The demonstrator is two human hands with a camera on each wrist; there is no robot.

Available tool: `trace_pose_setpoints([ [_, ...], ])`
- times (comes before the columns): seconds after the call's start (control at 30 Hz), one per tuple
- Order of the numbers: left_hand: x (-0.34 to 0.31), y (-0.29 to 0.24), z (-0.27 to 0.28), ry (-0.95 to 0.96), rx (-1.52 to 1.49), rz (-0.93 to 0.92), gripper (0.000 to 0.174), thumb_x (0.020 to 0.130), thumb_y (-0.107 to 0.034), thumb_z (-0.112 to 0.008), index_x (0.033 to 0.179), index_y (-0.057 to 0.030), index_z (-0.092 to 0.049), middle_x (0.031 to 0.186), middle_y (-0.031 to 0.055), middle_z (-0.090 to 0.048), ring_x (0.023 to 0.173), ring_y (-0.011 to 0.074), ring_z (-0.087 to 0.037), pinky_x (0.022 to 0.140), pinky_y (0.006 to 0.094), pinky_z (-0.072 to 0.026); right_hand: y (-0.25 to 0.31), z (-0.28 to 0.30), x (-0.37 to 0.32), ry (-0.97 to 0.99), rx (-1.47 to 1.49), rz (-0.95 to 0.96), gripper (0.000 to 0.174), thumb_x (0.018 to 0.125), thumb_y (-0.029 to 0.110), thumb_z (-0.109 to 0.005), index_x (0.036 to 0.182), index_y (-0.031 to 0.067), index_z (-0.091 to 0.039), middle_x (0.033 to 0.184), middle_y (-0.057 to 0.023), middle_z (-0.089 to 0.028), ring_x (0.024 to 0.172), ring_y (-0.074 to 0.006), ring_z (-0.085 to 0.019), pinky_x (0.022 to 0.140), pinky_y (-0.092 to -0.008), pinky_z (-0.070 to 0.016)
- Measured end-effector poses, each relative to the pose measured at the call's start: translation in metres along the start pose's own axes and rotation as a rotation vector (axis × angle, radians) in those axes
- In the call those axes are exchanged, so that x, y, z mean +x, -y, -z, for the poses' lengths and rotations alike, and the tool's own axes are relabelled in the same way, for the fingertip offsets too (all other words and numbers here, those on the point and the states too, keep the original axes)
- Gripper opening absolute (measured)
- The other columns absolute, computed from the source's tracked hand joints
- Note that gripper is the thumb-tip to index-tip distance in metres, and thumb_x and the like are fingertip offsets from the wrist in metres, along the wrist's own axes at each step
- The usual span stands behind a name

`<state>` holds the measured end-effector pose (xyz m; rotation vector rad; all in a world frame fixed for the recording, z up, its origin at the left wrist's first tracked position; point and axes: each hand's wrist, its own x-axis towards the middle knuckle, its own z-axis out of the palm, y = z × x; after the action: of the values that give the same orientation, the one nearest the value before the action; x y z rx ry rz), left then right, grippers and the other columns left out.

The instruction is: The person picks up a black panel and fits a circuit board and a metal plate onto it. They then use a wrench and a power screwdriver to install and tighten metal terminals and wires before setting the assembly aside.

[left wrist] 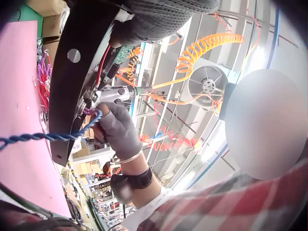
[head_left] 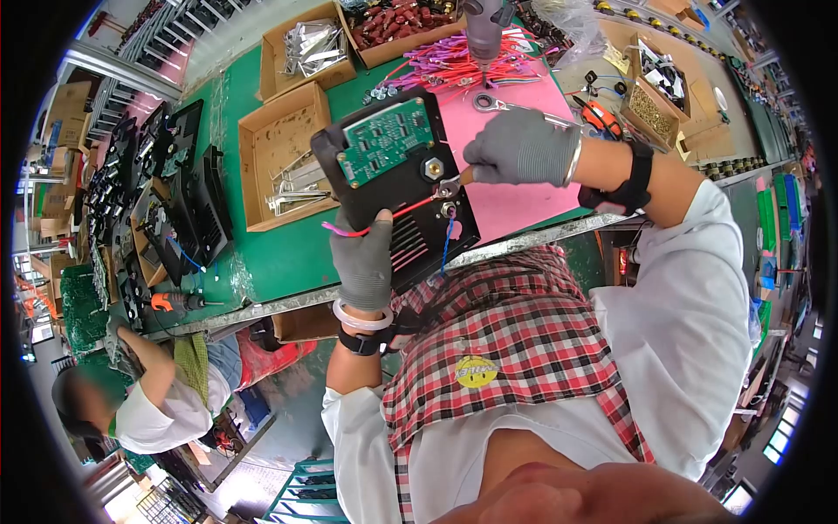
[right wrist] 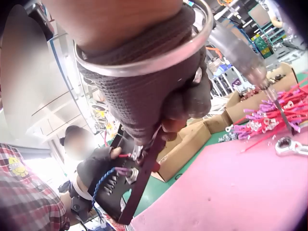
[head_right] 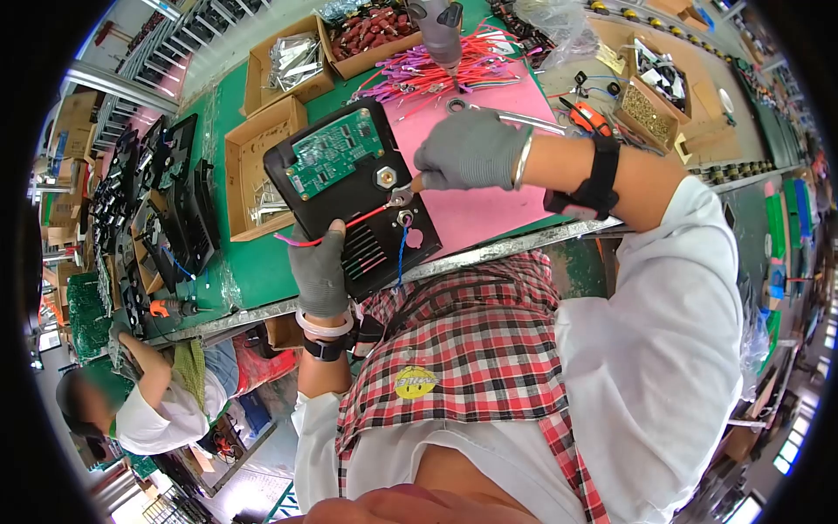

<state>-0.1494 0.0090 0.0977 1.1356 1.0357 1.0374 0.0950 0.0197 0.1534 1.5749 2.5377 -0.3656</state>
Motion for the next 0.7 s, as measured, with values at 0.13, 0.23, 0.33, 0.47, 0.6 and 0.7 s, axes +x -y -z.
trace_pose_setpoints([
  [0.13, -0.004, 0.002, -0.006, -0.025, 0.032, 0.002, 0.027, 0.078, -0.003, -0.057, 0.105, 0.0032, -0.056, 0.091, 0.0046, -0.061, 0.078, 0.0102, -0.055, 0.069, 0.0226, -0.0435, 0.002, -0.024, -0.006, 0.048, 0.215, -0.11, 0.028, 0.082, 0.036, -0.053, 0.085, 0.0103, -0.064, 0.069, -0.0104, -0.06, 0.068, -0.0296, -0.06, 0.063, -0.0425, -0.045],
  [0.23, -0.004, 0.003, -0.007, 0.007, 0.062, -0.011, 0.025, 0.08, -0.001, -0.057, 0.104, 0.0038, -0.055, 0.091, 0.0059, -0.063, 0.079, 0.0112, -0.057, 0.072, 0.0243, -0.0447, 0.001, -0.04, -0.01, 0.011, 0.284, -0.152, 0.027, 0.081, 0.035, -0.053, 0.086, 0.0104, -0.064, 0.069, -0.0106, -0.06, 0.068, -0.029, -0.06, 0.063, -0.0424, -0.0449],
  [0.33, -0.003, 0.006, -0.006, 0.064, 0.058, 0.037, 0.021, 0.08, -0.001, -0.055, 0.101, 0.004, -0.056, 0.088, 0.0062, -0.063, 0.078, 0.0118, -0.057, 0.071, 0.0253, -0.0459, -0.002, -0.054, -0.015, -0.047, 0.367, -0.128, 0.023, 0.078, 0.032, -0.059, 0.081, 0.0099, -0.065, 0.062, -0.0114, -0.057, 0.06, -0.0302, -0.057, 0.056, -0.0416, -0.0423],
  [0.47, 0.001, 0.028, -0.004, 0.137, 0.038, 0.092, 0.019, 0.08, -0.002, -0.053, 0.097, 0.0042, -0.057, 0.084, 0.0053, -0.062, 0.073, 0.0116, -0.057, 0.066, 0.0253, -0.0465, -0.005, -0.067, -0.018, 0.06, 0.397, -0.185, 0.024, 0.08, 0.033, -0.056, 0.083, 0.0106, -0.065, 0.066, -0.0096, -0.059, 0.065, -0.0281, -0.059, 0.06, -0.0408, -0.0437],
  [0.6, 0.009, 0.061, -0.006, 0.189, 0.011, 0.158, 0.022, 0.081, -0.001, -0.05, 0.101, 0.0045, -0.055, 0.089, 0.0083, -0.062, 0.075, 0.0152, -0.06, 0.067, 0.0265, -0.0493, -0.012, -0.087, -0.015, 0.198, 0.426, -0.232, 0.027, 0.082, 0.034, -0.052, 0.089, 0.0115, -0.065, 0.071, -0.0069, -0.061, 0.072, -0.0253, -0.06, 0.067, -0.0403, -0.0454],
  [0.7, 0.013, 0.067, -0.007, 0.131, -0.055, 0.201, 0.017, 0.08, -0.002, -0.053, 0.095, 0.0043, -0.058, 0.083, 0.0069, -0.063, 0.067, 0.012, -0.059, 0.06, 0.0255, -0.0487, -0.015, -0.09, -0.011, 0.233, 0.43, -0.238, 0.028, 0.081, 0.034, -0.052, 0.091, 0.0119, -0.065, 0.072, -0.007, -0.062, 0.073, -0.0253, -0.061, 0.068, -0.04, -0.0457],
])
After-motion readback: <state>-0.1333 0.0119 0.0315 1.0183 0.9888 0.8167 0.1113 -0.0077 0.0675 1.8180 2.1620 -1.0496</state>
